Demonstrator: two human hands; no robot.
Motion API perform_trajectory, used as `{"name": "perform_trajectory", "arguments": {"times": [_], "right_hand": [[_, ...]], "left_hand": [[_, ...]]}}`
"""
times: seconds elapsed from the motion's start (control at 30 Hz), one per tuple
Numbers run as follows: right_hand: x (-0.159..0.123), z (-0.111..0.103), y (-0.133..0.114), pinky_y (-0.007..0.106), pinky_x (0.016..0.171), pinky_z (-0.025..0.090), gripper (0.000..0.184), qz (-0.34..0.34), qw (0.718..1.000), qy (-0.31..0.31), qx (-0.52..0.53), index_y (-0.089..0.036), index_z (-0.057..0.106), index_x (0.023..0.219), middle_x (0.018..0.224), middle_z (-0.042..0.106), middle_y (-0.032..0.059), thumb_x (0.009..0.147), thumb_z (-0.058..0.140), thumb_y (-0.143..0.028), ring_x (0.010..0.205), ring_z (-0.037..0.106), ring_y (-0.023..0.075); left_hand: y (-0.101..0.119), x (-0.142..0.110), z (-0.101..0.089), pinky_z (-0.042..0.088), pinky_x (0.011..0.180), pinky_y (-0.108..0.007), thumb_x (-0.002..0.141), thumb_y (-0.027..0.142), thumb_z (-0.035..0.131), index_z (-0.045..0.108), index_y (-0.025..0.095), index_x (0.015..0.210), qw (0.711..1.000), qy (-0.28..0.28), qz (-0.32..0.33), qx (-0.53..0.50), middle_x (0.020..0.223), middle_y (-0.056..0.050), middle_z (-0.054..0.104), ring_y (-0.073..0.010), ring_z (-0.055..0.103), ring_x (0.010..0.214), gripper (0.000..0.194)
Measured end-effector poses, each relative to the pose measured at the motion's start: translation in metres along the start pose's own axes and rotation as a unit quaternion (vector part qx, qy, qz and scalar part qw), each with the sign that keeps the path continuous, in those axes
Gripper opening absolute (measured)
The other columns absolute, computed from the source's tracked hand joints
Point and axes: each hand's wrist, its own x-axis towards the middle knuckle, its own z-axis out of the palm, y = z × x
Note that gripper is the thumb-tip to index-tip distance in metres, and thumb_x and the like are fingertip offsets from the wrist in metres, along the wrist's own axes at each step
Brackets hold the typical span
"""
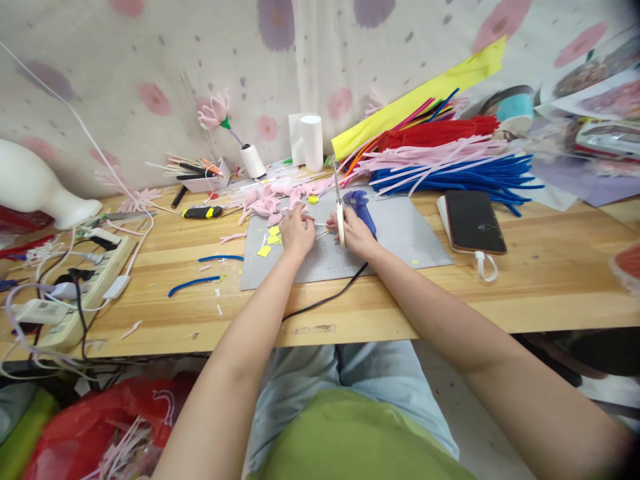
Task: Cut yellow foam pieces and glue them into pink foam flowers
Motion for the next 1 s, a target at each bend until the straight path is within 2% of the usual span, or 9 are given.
{"name": "perform_trajectory", "arguments": {"times": [0.1,0.2,0.37,0.47,0.57,0.7,0.83,0.9,1.0], "right_hand": [[-0.005,-0.002,-0.009,0.035,0.063,0.054,0.032,0.035,0.999,-0.004,0.018,-0.021,0.044,0.087,0.094,0.063,0.0095,0.082,0.049,-0.052,0.084,0.066,0.0212],[-0.007,-0.003,-0.013,0.031,0.061,0.052,0.033,0.036,0.999,0.006,0.020,-0.021,0.042,0.089,0.096,0.063,0.0088,0.082,0.049,-0.051,0.081,0.065,0.0191],[-0.010,-0.005,-0.016,0.027,0.056,0.047,0.035,0.038,0.999,0.009,-0.020,-0.021,0.041,0.089,0.090,0.063,0.0050,0.081,0.049,-0.054,0.066,0.062,0.0144],[-0.012,-0.006,-0.019,0.028,0.056,0.046,0.035,0.048,0.998,0.018,-0.044,-0.022,0.042,0.088,0.084,0.064,0.0035,0.081,0.047,-0.055,0.062,0.059,0.0138],[-0.012,-0.006,-0.018,0.031,0.061,0.045,0.036,0.040,0.997,0.029,-0.058,-0.022,0.042,0.087,0.082,0.063,0.0030,0.080,0.046,-0.057,0.061,0.057,0.0143],[-0.011,-0.006,-0.011,0.032,0.064,0.045,0.037,0.025,0.997,0.031,-0.062,-0.023,0.042,0.085,0.081,0.062,0.0028,0.079,0.044,-0.059,0.063,0.055,0.0149],[-0.010,-0.005,-0.008,0.032,0.064,0.045,0.038,0.020,0.997,0.030,-0.062,-0.023,0.041,0.083,0.077,0.060,0.0019,0.078,0.045,-0.060,0.063,0.054,0.0148],[-0.010,-0.006,-0.008,0.032,0.064,0.045,0.038,0.021,0.997,0.030,-0.065,-0.023,0.041,0.083,0.076,0.059,0.0020,0.077,0.045,-0.060,0.063,0.053,0.0149],[-0.010,-0.006,-0.008,0.031,0.062,0.045,0.036,0.027,0.997,0.027,-0.068,-0.023,0.041,0.082,0.077,0.060,0.0021,0.078,0.046,-0.059,0.062,0.053,0.0147]], "left_hand": [[0.005,-0.004,0.002,0.034,0.098,-0.040,0.080,0.014,0.045,0.050,0.019,0.117,0.998,0.033,0.023,-0.048,0.089,-0.005,0.070,-0.0215,0.056,0.107,0.038],[0.006,-0.005,-0.001,0.037,0.095,-0.038,0.080,0.015,0.047,0.047,0.019,0.116,0.994,0.056,0.016,-0.092,0.085,-0.004,0.070,-0.0192,0.060,0.098,0.036],[-0.014,0.006,-0.018,0.040,0.091,-0.034,0.079,0.023,0.055,0.046,0.020,0.108,0.985,0.094,-0.050,-0.134,0.082,-0.003,0.068,-0.0179,0.061,0.091,0.031],[-0.031,0.015,-0.031,0.043,0.081,-0.031,0.074,0.026,0.063,0.046,0.020,0.103,0.980,0.120,-0.090,-0.134,0.079,-0.001,0.063,-0.0170,0.061,0.081,0.035],[-0.041,0.023,-0.042,0.044,0.071,-0.027,0.082,0.026,0.053,0.044,0.020,0.102,0.970,0.149,-0.138,-0.137,0.076,-0.001,0.058,-0.0143,0.059,0.071,0.023],[-0.037,0.032,-0.049,0.045,0.077,-0.030,0.087,0.028,0.042,0.041,0.021,0.113,0.979,0.099,-0.144,-0.106,0.084,-0.004,0.062,-0.0169,0.061,0.079,0.027],[-0.027,0.037,-0.049,0.044,0.086,-0.030,0.081,0.016,0.048,0.042,0.022,0.120,0.996,-0.020,-0.073,-0.039,0.100,-0.006,0.065,-0.0172,0.060,0.095,0.040],[-0.025,0.038,-0.048,0.043,0.087,-0.030,0.079,0.017,0.050,0.045,0.021,0.120,0.996,-0.071,-0.059,-0.004,0.098,-0.006,0.066,-0.0170,0.061,0.095,0.041],[-0.024,0.040,-0.047,0.043,0.085,-0.034,0.082,0.029,0.049,0.054,0.021,0.110,0.989,-0.089,-0.090,0.078,0.086,-0.006,0.068,-0.0214,0.062,0.092,0.030]]}}
